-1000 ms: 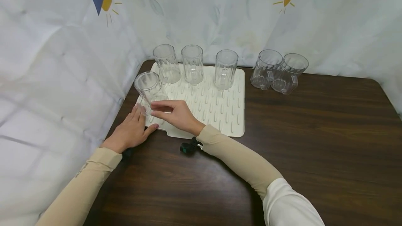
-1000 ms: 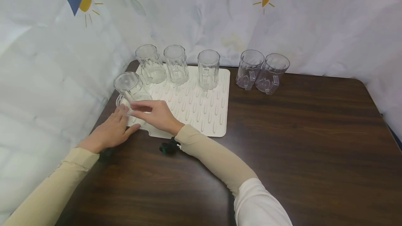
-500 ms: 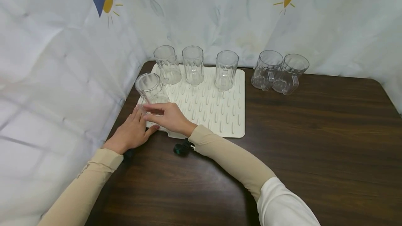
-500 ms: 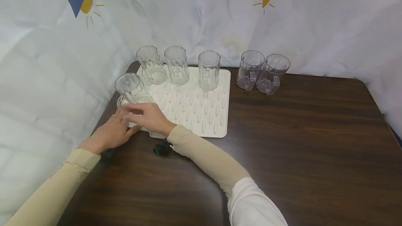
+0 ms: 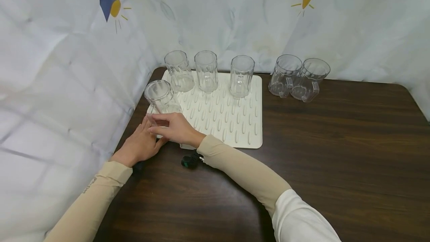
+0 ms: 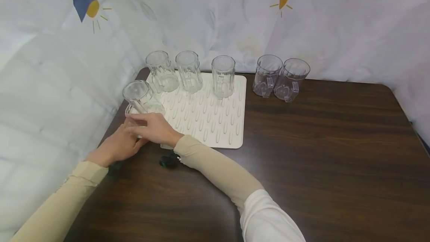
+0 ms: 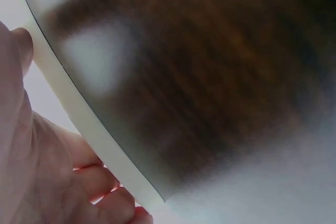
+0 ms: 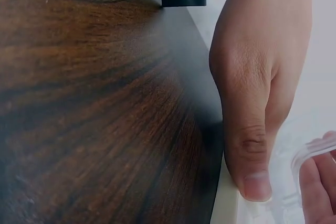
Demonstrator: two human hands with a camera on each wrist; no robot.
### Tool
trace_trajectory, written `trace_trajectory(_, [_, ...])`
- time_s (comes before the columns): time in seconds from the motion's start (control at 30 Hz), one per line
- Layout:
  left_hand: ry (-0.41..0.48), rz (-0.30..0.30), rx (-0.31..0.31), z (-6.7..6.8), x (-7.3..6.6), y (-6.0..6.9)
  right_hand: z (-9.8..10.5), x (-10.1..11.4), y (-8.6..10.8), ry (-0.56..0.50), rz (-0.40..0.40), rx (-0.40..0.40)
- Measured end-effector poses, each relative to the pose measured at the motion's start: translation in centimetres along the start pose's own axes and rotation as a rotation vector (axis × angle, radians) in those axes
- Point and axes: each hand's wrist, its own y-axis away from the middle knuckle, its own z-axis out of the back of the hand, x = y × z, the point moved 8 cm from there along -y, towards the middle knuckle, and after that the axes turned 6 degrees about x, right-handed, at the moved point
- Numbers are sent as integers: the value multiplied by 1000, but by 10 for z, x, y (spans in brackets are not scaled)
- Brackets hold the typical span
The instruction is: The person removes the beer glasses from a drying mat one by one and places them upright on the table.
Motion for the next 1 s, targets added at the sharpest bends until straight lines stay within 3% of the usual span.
trace_trajectory(0.2, [20, 8, 14, -2, 0, 1, 4, 3, 3, 41, 2, -47])
trace_trajectory(0.37, [21, -16, -28, 0, -2, 2, 7, 4, 6, 100, 21, -68])
trace_trajectory(0.57, [14, -31, -60, 3, -3, 3, 10, 7, 10, 80, 75, -85])
trace_trajectory(0.77, [21, 9, -16, 1, 0, 2, 11, 11, 14, 119, 67, -100])
trace_trajectory(1.0, [36, 39, 12, -1, 2, 0, 15, 11, 19, 55, 69, -117])
